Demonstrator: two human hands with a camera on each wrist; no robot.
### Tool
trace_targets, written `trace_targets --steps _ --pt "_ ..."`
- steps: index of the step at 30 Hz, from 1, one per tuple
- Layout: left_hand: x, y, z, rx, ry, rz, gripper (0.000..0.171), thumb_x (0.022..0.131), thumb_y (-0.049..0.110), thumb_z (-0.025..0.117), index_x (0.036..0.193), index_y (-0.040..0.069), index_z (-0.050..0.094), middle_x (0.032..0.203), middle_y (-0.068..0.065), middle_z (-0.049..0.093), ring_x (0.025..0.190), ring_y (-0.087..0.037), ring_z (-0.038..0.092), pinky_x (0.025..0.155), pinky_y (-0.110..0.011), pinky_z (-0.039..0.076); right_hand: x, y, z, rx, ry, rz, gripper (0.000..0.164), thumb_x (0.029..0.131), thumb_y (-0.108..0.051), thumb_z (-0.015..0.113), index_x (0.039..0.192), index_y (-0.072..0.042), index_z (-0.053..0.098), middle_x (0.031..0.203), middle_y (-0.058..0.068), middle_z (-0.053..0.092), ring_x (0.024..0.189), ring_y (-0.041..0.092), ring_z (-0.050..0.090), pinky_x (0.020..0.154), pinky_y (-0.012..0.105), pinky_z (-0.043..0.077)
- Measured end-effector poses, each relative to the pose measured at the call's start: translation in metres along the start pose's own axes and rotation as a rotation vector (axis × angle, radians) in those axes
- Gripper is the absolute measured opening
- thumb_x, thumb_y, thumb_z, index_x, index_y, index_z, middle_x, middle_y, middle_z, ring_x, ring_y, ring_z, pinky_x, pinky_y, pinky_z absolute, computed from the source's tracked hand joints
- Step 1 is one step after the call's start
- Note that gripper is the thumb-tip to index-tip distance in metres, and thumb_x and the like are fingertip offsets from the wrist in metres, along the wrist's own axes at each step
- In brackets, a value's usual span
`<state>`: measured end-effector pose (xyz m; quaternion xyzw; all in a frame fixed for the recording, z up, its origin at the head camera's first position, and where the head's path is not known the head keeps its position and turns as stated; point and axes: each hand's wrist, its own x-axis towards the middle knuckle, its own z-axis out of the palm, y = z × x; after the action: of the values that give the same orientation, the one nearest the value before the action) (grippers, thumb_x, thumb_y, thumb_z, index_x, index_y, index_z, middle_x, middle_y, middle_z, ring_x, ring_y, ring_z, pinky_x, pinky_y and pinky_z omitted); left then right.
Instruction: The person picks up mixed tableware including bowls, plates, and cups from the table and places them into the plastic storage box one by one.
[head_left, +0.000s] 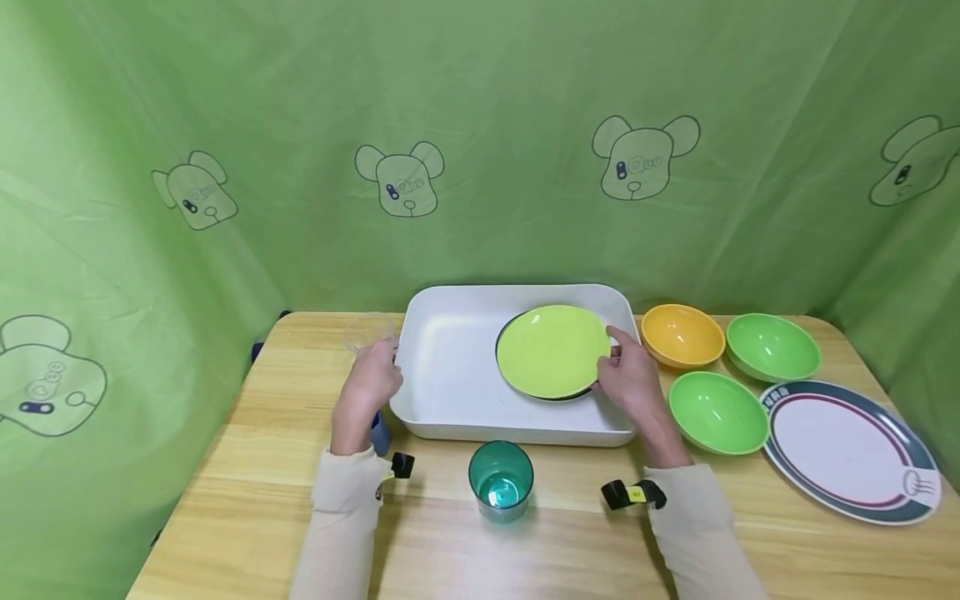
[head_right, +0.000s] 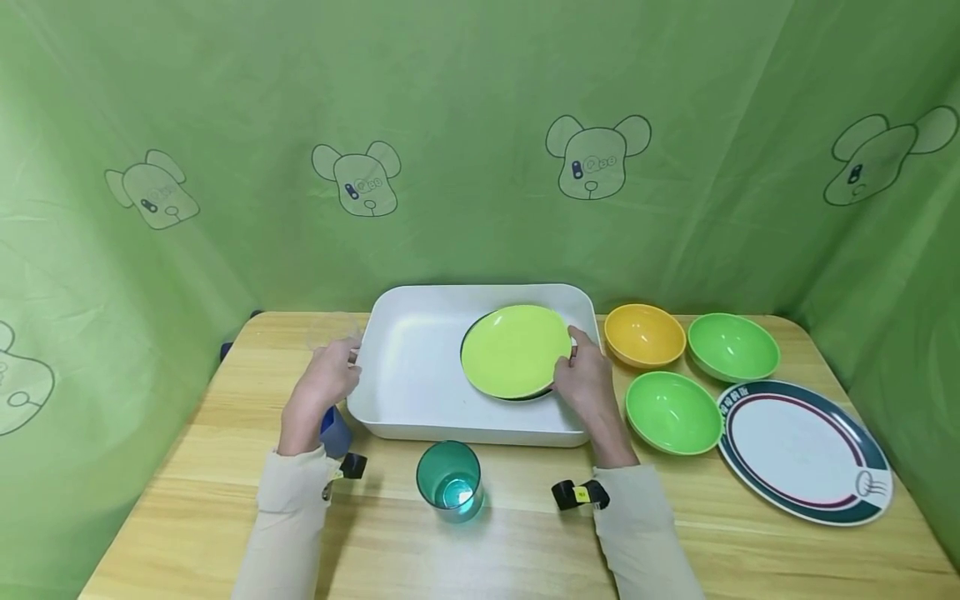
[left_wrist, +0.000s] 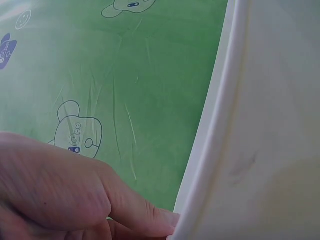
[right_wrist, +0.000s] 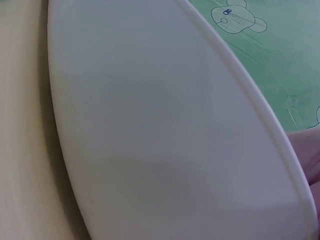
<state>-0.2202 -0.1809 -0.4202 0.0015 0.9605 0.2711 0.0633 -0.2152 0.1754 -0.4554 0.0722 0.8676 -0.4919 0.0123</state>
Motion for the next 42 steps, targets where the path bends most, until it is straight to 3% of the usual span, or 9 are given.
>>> trace_targets --steps 8,14,17,22,29,39,42 --pt "0.001 0.001 0.001 -0.003 -0.001 -0.01 0.037 0.093 -0.012 0.052 0.128 -0.008 0.062 0.121 -0.027 0.067 0.11 -0.04 0.065 0.088 -0.047 0.059 0.004 0.003 -0.001 -0.164 -0.08 -0.009 0.068 0.094 -0.003 0.046 0.158 0.008 0.025 0.143 0.036 0.047 0.117 0.039 0.05 0.108 0.054 0.043" --pt "0.002 0.002 0.0 -0.007 -0.001 -0.006 0.036 0.092 -0.013 0.052 0.127 -0.008 0.061 0.122 -0.026 0.066 0.108 -0.039 0.065 0.086 -0.047 0.059 0.005 0.004 -0.002 -0.191 -0.109 0.008 0.071 0.093 -0.004 0.046 0.159 0.007 0.022 0.156 0.034 0.034 0.142 0.044 0.037 0.12 0.057 0.027" --pt "0.001 0.002 -0.001 -0.004 -0.002 -0.002 0.037 0.092 -0.013 0.051 0.127 -0.008 0.061 0.122 -0.026 0.066 0.108 -0.039 0.065 0.086 -0.047 0.059 0.004 0.003 -0.002 -0.205 -0.113 0.008 0.071 0.093 -0.004 0.047 0.159 0.007 0.023 0.158 0.034 0.031 0.144 0.045 0.035 0.121 0.058 0.026" --pt "0.002 0.002 -0.001 -0.009 -0.009 -0.004 0.04 0.092 -0.014 0.051 0.13 -0.008 0.06 0.124 -0.027 0.065 0.111 -0.04 0.064 0.089 -0.047 0.059 0.002 -0.001 -0.004 -0.24 -0.131 0.002 0.07 0.095 -0.005 0.05 0.159 0.007 0.023 0.157 0.034 0.033 0.131 0.042 0.043 0.12 0.059 0.027" --pt "0.002 0.002 -0.001 0.002 -0.009 0.004 0.038 0.092 -0.013 0.05 0.129 -0.009 0.06 0.123 -0.027 0.065 0.111 -0.04 0.063 0.089 -0.048 0.058 0.0 -0.006 -0.006 -0.256 -0.173 0.007 0.071 0.095 -0.005 0.051 0.159 0.005 0.023 0.156 0.035 0.033 0.143 0.047 0.035 0.118 0.062 0.029" --pt "0.001 0.0 0.0 -0.008 -0.023 -0.01 0.04 0.093 -0.013 0.049 0.132 -0.01 0.058 0.125 -0.027 0.064 0.112 -0.039 0.063 0.089 -0.046 0.059 -0.002 -0.007 -0.005 -0.25 -0.181 0.008 0.07 0.095 -0.007 0.05 0.16 0.003 0.025 0.155 0.035 0.035 0.125 0.042 0.045 0.1 0.053 0.046" --pt "0.001 0.0 0.0 -0.007 -0.022 -0.006 0.039 0.093 -0.013 0.05 0.132 -0.01 0.058 0.125 -0.027 0.065 0.112 -0.039 0.063 0.089 -0.047 0.058 -0.002 -0.007 -0.005 -0.255 -0.178 -0.007 0.069 0.096 -0.009 0.051 0.159 0.004 0.026 0.154 0.035 0.036 0.126 0.043 0.045 0.103 0.055 0.044"
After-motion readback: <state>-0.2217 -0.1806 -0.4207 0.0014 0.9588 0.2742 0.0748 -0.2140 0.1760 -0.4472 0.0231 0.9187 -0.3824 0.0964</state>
